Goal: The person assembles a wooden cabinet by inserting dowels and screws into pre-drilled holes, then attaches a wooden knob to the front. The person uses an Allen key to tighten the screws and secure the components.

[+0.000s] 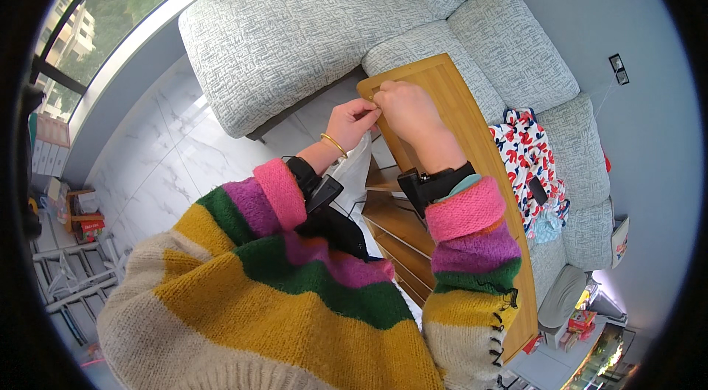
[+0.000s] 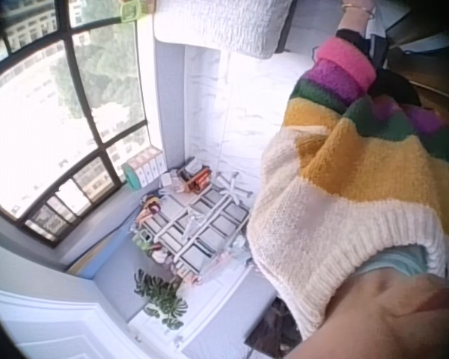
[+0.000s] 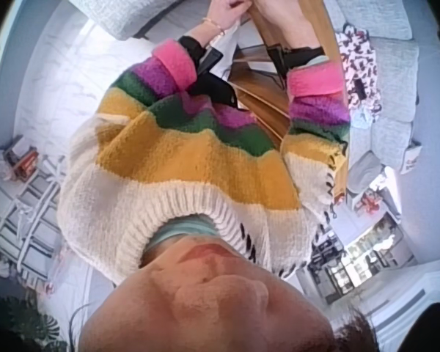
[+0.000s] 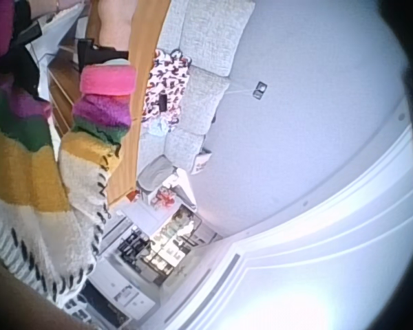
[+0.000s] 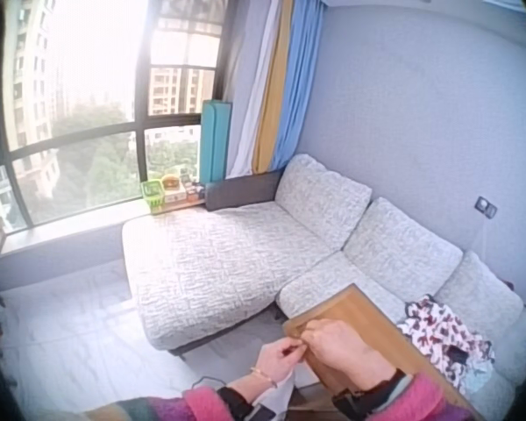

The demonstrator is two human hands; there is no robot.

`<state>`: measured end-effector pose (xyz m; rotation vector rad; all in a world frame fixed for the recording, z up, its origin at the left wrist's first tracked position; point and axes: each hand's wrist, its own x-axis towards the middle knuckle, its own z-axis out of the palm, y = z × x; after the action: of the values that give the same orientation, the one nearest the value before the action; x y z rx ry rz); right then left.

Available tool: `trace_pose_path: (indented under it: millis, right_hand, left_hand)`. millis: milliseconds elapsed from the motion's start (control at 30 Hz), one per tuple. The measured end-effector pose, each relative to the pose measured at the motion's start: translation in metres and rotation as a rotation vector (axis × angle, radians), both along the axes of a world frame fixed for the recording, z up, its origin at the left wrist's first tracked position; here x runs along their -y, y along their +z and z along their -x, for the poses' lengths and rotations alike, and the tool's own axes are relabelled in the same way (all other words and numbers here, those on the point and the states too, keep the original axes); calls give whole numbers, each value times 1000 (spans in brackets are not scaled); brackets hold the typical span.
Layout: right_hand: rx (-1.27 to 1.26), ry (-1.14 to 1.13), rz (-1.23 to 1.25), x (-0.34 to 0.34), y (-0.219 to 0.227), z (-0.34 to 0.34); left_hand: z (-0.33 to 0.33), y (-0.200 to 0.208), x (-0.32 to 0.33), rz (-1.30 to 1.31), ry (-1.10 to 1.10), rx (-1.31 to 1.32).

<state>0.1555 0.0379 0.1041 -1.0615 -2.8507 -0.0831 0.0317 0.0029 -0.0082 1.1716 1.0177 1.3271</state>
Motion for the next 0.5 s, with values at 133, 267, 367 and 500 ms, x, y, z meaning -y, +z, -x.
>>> trace_pose_path:
  millis: [133, 267, 367, 500]
  right_hand:
    - [-1, 4, 15, 0, 0, 0]
    - [3, 20, 20, -2, 1, 5]
    - [40, -112, 125, -6, 3, 12]
    - [-54, -329, 287, -10, 5, 17]
  left_hand:
    - [1, 1, 0, 2, -7, -5]
    - [1, 0, -1, -15, 10, 14]
    - [1, 0, 0, -22, 16, -25]
    - [2, 0, 0, -4, 39, -44]
